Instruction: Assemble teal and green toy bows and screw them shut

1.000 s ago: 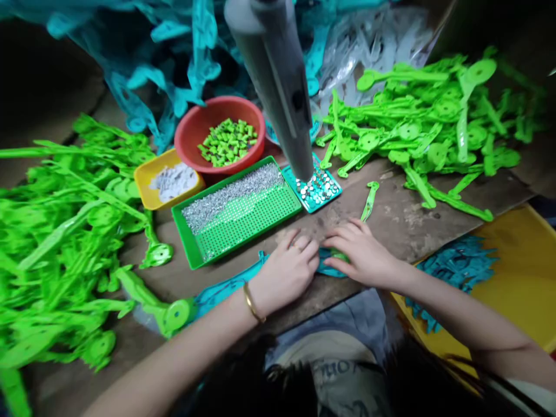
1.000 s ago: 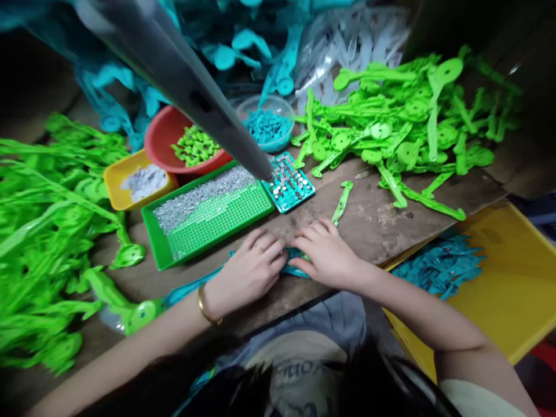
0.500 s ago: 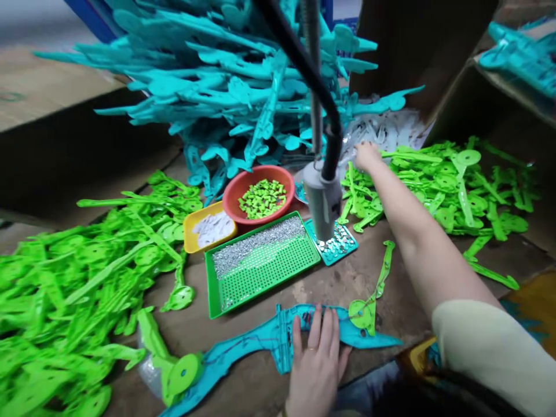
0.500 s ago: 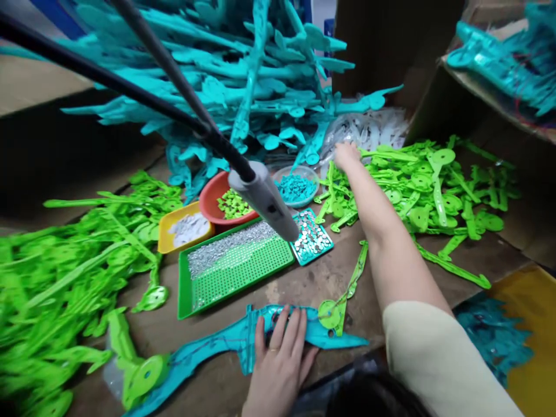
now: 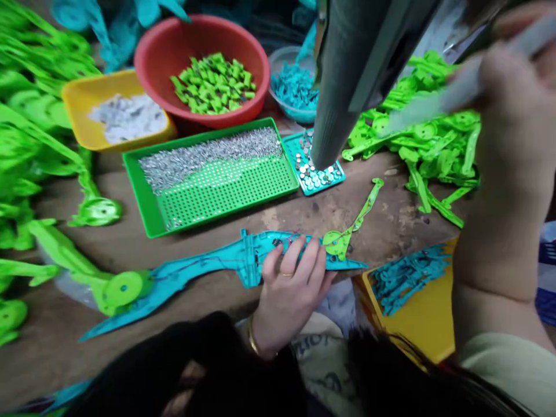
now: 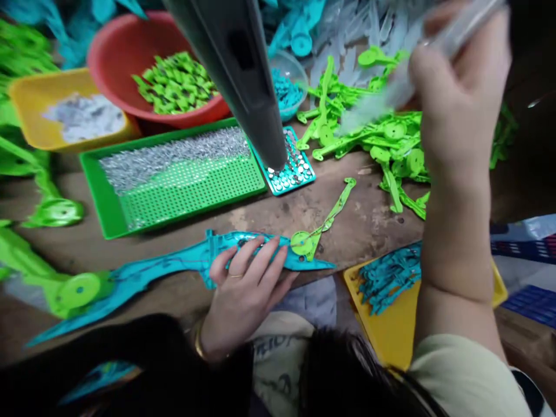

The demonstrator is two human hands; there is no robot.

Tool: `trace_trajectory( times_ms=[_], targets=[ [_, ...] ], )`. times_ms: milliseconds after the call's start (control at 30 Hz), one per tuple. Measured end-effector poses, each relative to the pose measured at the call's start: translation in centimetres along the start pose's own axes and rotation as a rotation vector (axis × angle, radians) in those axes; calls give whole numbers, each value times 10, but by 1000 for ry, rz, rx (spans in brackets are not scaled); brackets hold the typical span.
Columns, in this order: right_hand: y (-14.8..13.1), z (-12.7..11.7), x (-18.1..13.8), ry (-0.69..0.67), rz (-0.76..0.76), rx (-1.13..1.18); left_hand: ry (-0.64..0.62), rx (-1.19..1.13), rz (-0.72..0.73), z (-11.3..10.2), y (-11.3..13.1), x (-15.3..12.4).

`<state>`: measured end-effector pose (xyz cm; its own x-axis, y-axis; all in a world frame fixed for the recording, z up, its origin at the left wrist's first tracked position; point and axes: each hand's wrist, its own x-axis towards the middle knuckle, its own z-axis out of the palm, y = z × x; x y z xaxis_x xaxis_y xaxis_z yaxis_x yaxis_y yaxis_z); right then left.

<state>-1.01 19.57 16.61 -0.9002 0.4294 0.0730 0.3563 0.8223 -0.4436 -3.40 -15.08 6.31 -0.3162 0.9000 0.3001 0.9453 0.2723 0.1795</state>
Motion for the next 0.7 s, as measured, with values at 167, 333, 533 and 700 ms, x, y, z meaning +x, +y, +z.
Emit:
trace_trajectory(
  times_ms=[167,333,533,700],
  targets=[
    [-9,75,-121,78,391,825,17,-50,68,22,8,14],
    [-1,128,-142,-13,635,1164,28,-76,46,27,6,19],
    [-1,132,-144,-54,682,1220,12,-95,10,25,0,16],
    [1,132,-142,-88,684,1190,17,-64,45,33,0,13]
  ],
)
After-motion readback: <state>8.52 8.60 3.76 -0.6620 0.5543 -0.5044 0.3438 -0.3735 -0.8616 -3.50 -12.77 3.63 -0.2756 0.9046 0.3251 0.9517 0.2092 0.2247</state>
